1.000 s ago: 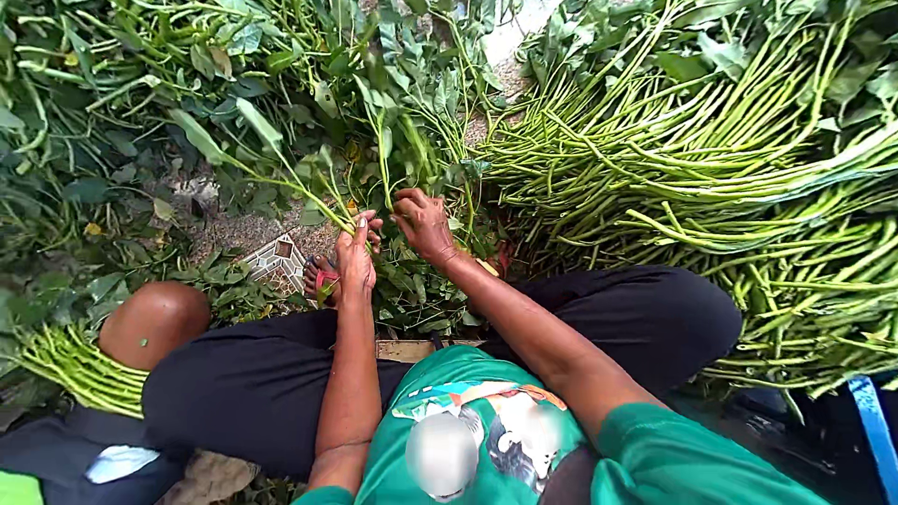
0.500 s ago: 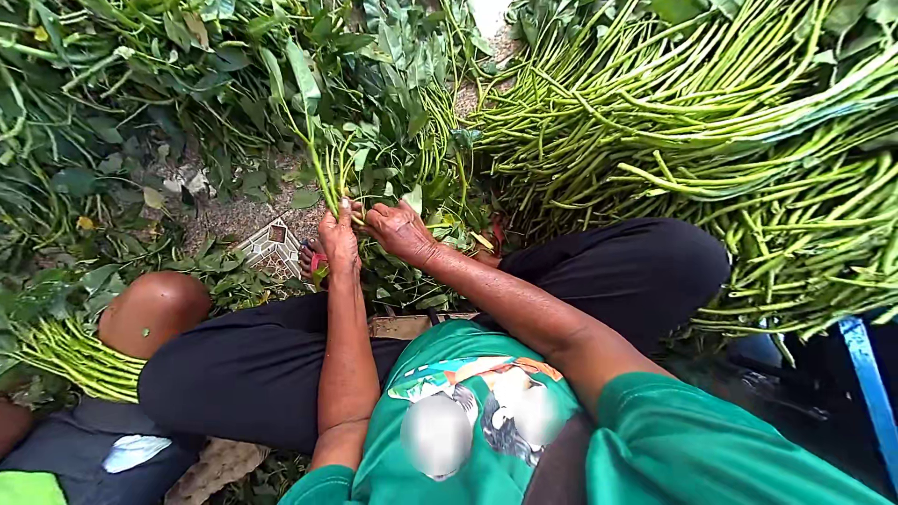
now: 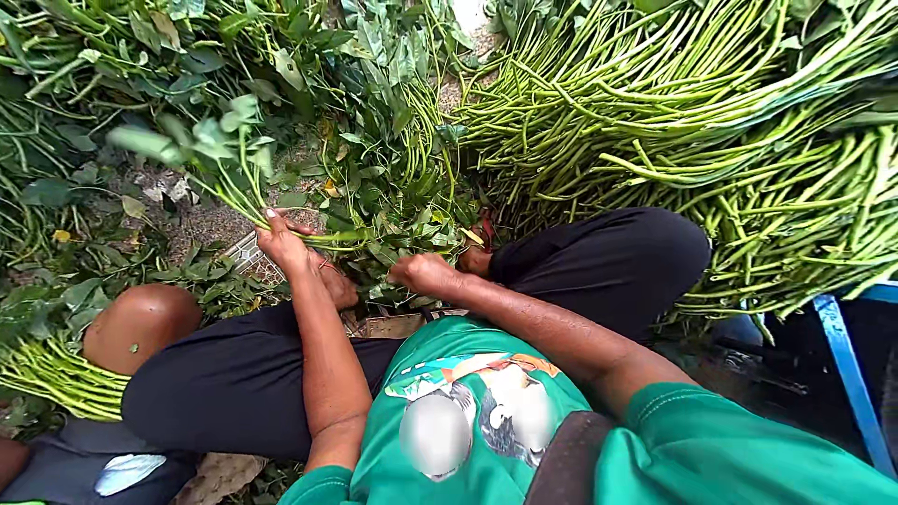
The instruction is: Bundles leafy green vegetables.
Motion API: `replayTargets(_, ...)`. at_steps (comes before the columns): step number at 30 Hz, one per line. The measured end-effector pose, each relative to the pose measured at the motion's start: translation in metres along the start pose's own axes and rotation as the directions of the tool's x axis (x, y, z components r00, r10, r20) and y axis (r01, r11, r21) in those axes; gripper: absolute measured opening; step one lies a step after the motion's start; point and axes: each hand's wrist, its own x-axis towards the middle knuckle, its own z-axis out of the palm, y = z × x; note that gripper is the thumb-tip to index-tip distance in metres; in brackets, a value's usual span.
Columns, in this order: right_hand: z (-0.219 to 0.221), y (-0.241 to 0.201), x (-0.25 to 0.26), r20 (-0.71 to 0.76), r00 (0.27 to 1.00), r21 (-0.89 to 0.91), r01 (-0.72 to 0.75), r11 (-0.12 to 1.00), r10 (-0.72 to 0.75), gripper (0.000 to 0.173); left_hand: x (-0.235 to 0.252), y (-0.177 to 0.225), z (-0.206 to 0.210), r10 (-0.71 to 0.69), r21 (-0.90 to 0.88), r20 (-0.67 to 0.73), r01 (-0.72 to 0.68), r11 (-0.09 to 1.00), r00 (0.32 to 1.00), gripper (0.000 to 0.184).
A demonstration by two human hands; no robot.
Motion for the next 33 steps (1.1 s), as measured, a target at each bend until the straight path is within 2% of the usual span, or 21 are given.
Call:
replayTargets(1, -0.014, 0.010, 0.010, 0.133, 0.981, 0.003, -0.143, 0.990, 0.142, 0.029, 0.005, -0.001, 0.003, 0.000, -0.049, -0.038, -0.001, 0.999, 0.999, 0.028)
replayTargets(2, -0.026, 0.026, 0.022, 0.185, 0.952, -0.011, -0.244, 0.970, 0.242, 0.041, 0.011, -0.005, 0.007, -0.007, -0.115, -0.069, -0.001, 0.993, 0.998, 0.027)
replayTargets(3, -0.036, 0.043, 0.035, 0.157, 0.938, 0.004, -0.312, 0.950, 0.308, 0.054, 0.013, -0.007, 0.010, -0.040, -0.170, -0.072, 0.027, 0.985, 0.997, 0.028)
replayTargets(4, -0.046, 0.060, 0.049, 0.090, 0.934, 0.057, -0.350, 0.935, 0.344, 0.058, 0.009, -0.007, 0.011, -0.093, -0.214, -0.031, 0.084, 0.973, 0.995, 0.030)
replayTargets(6, -0.061, 0.087, 0.075, -0.036, 0.900, 0.376, -0.391, 0.840, 0.434, 0.051, -0.001, -0.009, 0.007, -0.205, -0.302, 0.127, 0.234, 0.924, 0.971, 0.029)
replayTargets(7, -0.063, 0.097, 0.089, -0.041, 0.862, 0.578, -0.391, 0.716, 0.505, 0.048, -0.002, -0.009, 0.007, -0.242, -0.368, 0.200, 0.302, 0.879, 0.949, 0.029)
replayTargets(8, -0.061, 0.106, 0.103, -0.007, 0.817, 0.751, -0.376, 0.542, 0.577, 0.048, -0.002, -0.007, 0.009, -0.267, -0.419, 0.253, 0.355, 0.836, 0.930, 0.030)
replayTargets(10, -0.050, 0.120, 0.129, 0.083, 0.701, 0.910, -0.343, 0.233, 0.709, 0.051, 0.000, 0.001, 0.013, -0.282, -0.485, 0.312, 0.408, 0.774, 0.907, 0.033)
replayTargets(11, -0.043, 0.123, 0.141, 0.113, 0.637, 0.939, -0.320, 0.129, 0.762, 0.052, 0.000, 0.004, 0.012, -0.239, -0.488, 0.330, 0.382, 0.785, 0.913, 0.034)
replayTargets(13, -0.036, 0.125, 0.162, 0.102, 0.529, 0.962, -0.268, 0.052, 0.842, 0.053, -0.004, 0.008, 0.010, -0.095, -0.427, 0.317, 0.231, 0.874, 0.944, 0.035)
replayTargets(15, -0.036, 0.126, 0.174, 0.046, 0.477, 0.938, -0.324, 0.127, 0.878, 0.056, -0.004, 0.008, 0.014, 0.035, -0.316, 0.275, 0.056, 0.947, 0.961, 0.045)
replayTargets(17, -0.041, 0.128, 0.180, -0.038, 0.488, 0.874, -0.407, 0.266, 0.872, 0.058, -0.002, -0.001, 0.019, 0.050, -0.300, 0.221, 0.019, 0.954, 0.974, 0.050)
replayTargets(19, -0.049, 0.125, 0.183, -0.116, 0.548, 0.773, -0.474, 0.422, 0.828, 0.052, 0.001, -0.014, 0.023, -0.098, -0.379, 0.139, 0.145, 0.914, 0.985, 0.031)
replayTargets(21, -0.052, 0.123, 0.187, -0.147, 0.601, 0.682, -0.514, 0.521, 0.786, 0.040, 0.002, -0.026, 0.027, -0.328, -0.446, 0.075, 0.326, 0.834, 0.942, 0.018)
replayTargets(23, -0.051, 0.119, 0.191, -0.114, 0.626, 0.700, -0.501, 0.509, 0.772, 0.040, 0.001, -0.032, 0.032, -0.498, -0.474, 0.054, 0.461, 0.750, 0.866, 0.022)
replayTargets(25, -0.042, 0.115, 0.195, -0.080, 0.670, 0.777, -0.421, 0.468, 0.738, 0.045, 0.000, -0.036, 0.033, -0.531, -0.454, 0.054, 0.494, 0.741, 0.846, 0.023)
replayTargets(27, -0.033, 0.106, 0.190, -0.115, 0.759, 0.756, -0.352, 0.551, 0.641, 0.043, 0.000, -0.037, 0.030, -0.386, -0.360, 0.023, 0.368, 0.857, 0.922, 0.020)
replayTargets(28, -0.032, 0.097, 0.182, -0.154, 0.818, 0.700, -0.305, 0.645, 0.555, 0.040, -0.001, -0.035, 0.029, -0.253, -0.272, 0.013, 0.247, 0.930, 0.967, 0.021)
replayTargets(30, -0.029, 0.074, 0.162, -0.248, 0.888, 0.548, -0.201, 0.812, 0.388, 0.035, 0.000, -0.030, 0.025, -0.039, -0.124, 0.005, 0.040, 0.992, 0.999, 0.032)
replayTargets(31, -0.025, 0.064, 0.152, -0.304, 0.901, 0.480, -0.136, 0.866, 0.310, 0.034, 0.005, -0.031, 0.026, 0.010, -0.124, -0.023, -0.013, 0.992, 1.000, 0.035)
replayTargets(33, -0.016, 0.045, 0.134, -0.403, 0.901, 0.371, -0.003, 0.929, 0.164, 0.032, 0.010, -0.031, 0.027, -0.013, -0.141, -0.029, 0.009, 0.990, 1.000, 0.033)
